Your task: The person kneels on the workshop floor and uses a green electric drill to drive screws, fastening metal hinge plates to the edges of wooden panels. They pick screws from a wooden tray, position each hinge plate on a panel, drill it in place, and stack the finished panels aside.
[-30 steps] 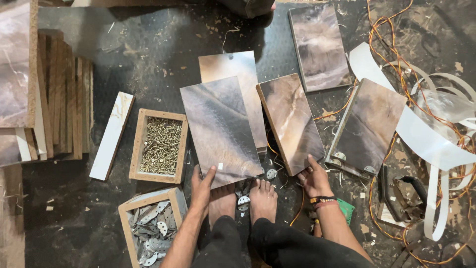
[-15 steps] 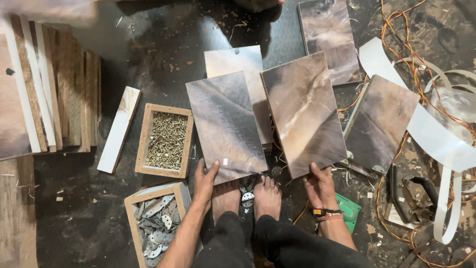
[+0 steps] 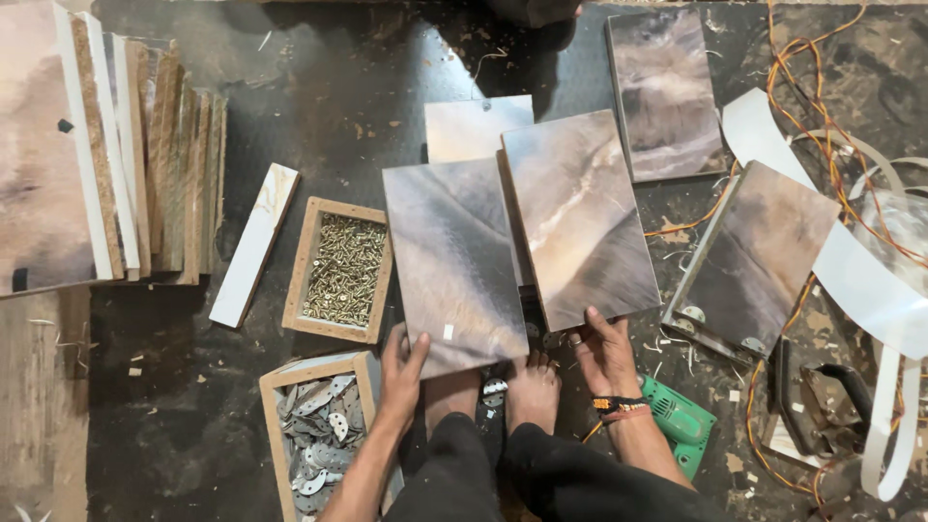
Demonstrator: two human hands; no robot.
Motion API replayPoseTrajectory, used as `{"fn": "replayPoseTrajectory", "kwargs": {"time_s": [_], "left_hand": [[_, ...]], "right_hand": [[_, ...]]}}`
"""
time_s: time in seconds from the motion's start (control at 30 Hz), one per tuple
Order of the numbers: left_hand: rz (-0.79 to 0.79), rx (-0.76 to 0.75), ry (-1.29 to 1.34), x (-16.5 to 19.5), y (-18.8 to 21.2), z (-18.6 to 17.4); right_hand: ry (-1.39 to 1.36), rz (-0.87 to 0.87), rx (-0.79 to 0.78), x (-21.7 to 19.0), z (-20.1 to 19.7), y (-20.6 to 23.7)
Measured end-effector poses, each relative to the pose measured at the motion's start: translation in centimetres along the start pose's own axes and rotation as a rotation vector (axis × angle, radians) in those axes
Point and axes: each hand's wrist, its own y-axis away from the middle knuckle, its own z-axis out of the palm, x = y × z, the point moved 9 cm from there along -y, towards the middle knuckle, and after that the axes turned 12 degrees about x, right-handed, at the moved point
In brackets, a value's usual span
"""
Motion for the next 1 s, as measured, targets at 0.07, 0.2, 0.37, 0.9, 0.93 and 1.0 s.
{"fn": "replayPoseTrajectory", "kwargs": {"time_s": [0.07,0.2,0.37,0.9,0.93,1.0], "left_hand": [[0.000,0.003,0.048,0.2,1.8,-1.6],[0.041,0.031,0.258,1.9,4.9,-5.1],[-0.004,0.172,0.452,3.5,4.9,-8.2],[0.760,0.459,-0.932,19.5,3.3,-10.7],[0.833,0.382,-0.885,19.8,3.7,-8.9],[0.926,0.191,-0.762,19.5,4.1,-4.6]], "right_hand": [[-0.007,0.014,0.007,0.2,0.3,0.4],[0.013,0.029,-0.025,0.2,2.2,1.6],[-0.018,0.066,-0.085,1.2,6.8,2.5],[0.775,-0.035,-0.119,4.2,6.4,0.2],[0.846,-0.242,-0.043,2.1,5.8,0.0],[0.921,-0.557,0.005,-1.1,5.9,0.3]]}}
